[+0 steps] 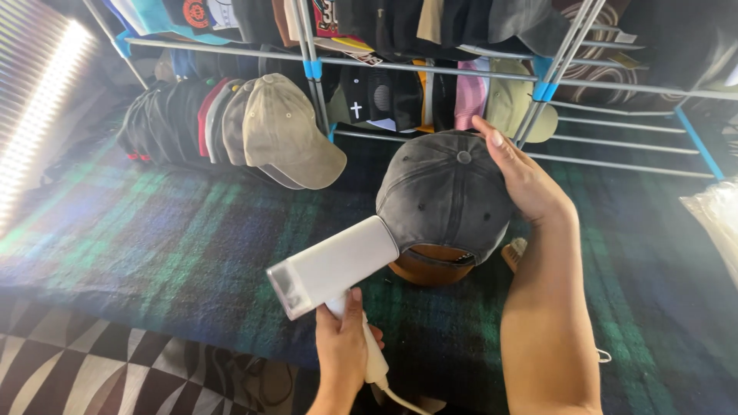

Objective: Cleaning a baseball cap using a brush and a hairdryer

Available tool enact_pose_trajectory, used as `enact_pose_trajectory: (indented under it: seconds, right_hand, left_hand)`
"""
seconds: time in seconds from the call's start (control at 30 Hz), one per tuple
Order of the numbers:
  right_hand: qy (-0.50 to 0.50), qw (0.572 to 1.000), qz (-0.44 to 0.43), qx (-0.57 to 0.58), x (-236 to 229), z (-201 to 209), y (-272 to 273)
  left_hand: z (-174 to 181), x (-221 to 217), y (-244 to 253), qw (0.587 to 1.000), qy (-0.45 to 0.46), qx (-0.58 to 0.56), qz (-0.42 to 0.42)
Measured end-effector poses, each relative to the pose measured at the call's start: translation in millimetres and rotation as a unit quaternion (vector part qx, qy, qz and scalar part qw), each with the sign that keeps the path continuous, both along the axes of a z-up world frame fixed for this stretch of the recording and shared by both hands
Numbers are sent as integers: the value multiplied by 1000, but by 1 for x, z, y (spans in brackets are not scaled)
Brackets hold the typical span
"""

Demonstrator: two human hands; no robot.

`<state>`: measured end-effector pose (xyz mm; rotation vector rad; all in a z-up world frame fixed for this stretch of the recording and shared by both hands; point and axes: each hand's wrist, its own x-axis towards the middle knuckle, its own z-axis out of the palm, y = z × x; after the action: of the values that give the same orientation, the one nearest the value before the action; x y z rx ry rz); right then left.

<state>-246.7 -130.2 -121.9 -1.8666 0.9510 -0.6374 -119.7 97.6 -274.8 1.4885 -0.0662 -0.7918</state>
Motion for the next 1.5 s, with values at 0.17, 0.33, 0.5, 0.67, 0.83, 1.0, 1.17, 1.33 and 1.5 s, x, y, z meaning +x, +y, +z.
enact_pose_trajectory:
  seconds: [0.17, 0.33, 0.5, 0.67, 0.83, 1.0, 1.17, 1.33, 1.5]
  right_hand:
    - [-45, 998, 2, 37, -1, -5, -9]
    - [-155, 980, -8, 126, 8, -11, -12]
    - [-127, 988, -17, 84, 8, -11, -11]
    - [-120, 992, 29, 13, 7, -30, -29]
    - [-131, 990, 42, -29, 7, -28, -26]
    - [-191, 977, 21, 90, 12, -27, -25]
    - [-214, 969, -14, 120, 11, -44, -39]
    - [-334, 922, 10, 194, 7, -71, -63]
    - [-292, 946, 15, 140, 8, -62, -52]
  left_hand:
    - [27, 22, 15, 997, -71, 17, -7]
    - [132, 56, 23, 903, -330, 172, -214]
    - [212, 64, -15, 784, -499, 127, -346]
    - [265, 53, -46, 692, -554, 170, -431]
    - [298, 48, -79, 608, -570, 297, -466]
    - [295, 65, -113, 616, -568, 298, -458]
    - [297, 78, -111, 679, -509, 309, -429]
    - [279, 110, -113, 755, -406, 303, -416]
    - [214, 154, -101, 820, -352, 225, -390]
